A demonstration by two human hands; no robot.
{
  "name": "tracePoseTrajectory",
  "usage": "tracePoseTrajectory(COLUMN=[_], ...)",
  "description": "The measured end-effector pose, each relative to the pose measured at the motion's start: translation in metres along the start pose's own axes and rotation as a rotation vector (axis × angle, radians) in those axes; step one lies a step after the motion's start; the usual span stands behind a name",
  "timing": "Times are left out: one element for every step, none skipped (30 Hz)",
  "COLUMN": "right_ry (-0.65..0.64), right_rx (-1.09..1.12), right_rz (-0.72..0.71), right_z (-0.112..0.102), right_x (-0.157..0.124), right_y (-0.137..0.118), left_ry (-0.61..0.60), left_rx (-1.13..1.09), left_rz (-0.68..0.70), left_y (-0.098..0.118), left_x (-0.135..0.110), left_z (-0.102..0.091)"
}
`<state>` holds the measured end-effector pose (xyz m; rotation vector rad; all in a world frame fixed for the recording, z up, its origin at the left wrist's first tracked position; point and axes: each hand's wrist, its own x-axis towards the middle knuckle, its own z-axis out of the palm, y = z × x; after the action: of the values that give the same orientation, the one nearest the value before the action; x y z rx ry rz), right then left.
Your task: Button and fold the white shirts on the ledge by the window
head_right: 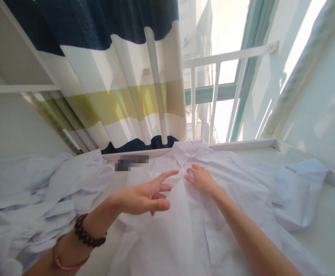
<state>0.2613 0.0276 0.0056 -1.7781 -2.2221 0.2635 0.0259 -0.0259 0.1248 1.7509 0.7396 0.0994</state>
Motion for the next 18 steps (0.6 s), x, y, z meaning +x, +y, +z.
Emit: tracePoseTrajectory(right_ry=[-0.023,-0.046,-0.068,-0.09,-0.113,-0.139,-0.172,-0.21,-0.251,-0.289,-0.319,-0.338,-0.347,-0.344,-0.339,-0.334,-0.331,-0.33], right_rx=[0.055,0.102,0.132,0.144,0.143,0.135,0.127,0.124,0.125,0.127,0.125,0.119,0.11,0.101,0.093,0.086,0.082,0.079], right_rz=[-0.031,-0.051,-0.058,-0.052,-0.04,-0.025,-0.019,-0.023,-0.032,-0.044,-0.052,-0.055,-0.055,-0.051,-0.046,-0.045,-0.044,-0.041], right_z=[-0.008,-0.016,-0.025,-0.034,-0.043,-0.052,-0.061,-0.068,-0.074,-0.079,-0.082,-0.083,-0.084,-0.084,-0.083,-0.083,-0.083,-0.083], right_x=[0.0,-0.001,-0.002,-0.005,-0.009,-0.012,-0.016,-0.02,-0.023,-0.026,-0.028,-0.029,-0.029,-0.029,-0.028,-0.028,-0.027,-0.027], right_y=[0.005,0.009,0.011,0.011,0.008,0.003,-0.004,-0.012,-0.021,-0.029,-0.036,-0.042,-0.046,-0.048,-0.049,-0.049,-0.048,-0.048], left_ry=[-0.124,-0.147,-0.144,-0.098,-0.029,0.047,0.128,0.197,0.273,0.332,0.379,0.414,0.429,0.42,0.387,0.333,0.278,0.242], left_rx=[0.06,0.121,0.174,0.232,0.291,0.354,0.426,0.498,0.571,0.626,0.663,0.676,0.659,0.618,0.563,0.508,0.464,0.438], left_rz=[-0.09,-0.115,-0.122,-0.104,-0.078,-0.06,-0.057,-0.078,-0.113,-0.161,-0.212,-0.254,-0.276,-0.27,-0.243,-0.205,-0.167,-0.135], left_y=[-0.007,-0.013,-0.018,-0.023,-0.025,-0.027,-0.027,-0.026,-0.025,-0.024,-0.024,-0.025,-0.026,-0.027,-0.028,-0.028,-0.028,-0.027], left_x=[0.016,0.028,0.035,0.039,0.04,0.039,0.037,0.034,0.031,0.028,0.026,0.025,0.025,0.026,0.027,0.028,0.03,0.03], left_z=[0.01,0.017,0.02,0.019,0.013,0.004,-0.009,-0.022,-0.036,-0.049,-0.059,-0.065,-0.068,-0.067,-0.063,-0.057,-0.05,-0.045])
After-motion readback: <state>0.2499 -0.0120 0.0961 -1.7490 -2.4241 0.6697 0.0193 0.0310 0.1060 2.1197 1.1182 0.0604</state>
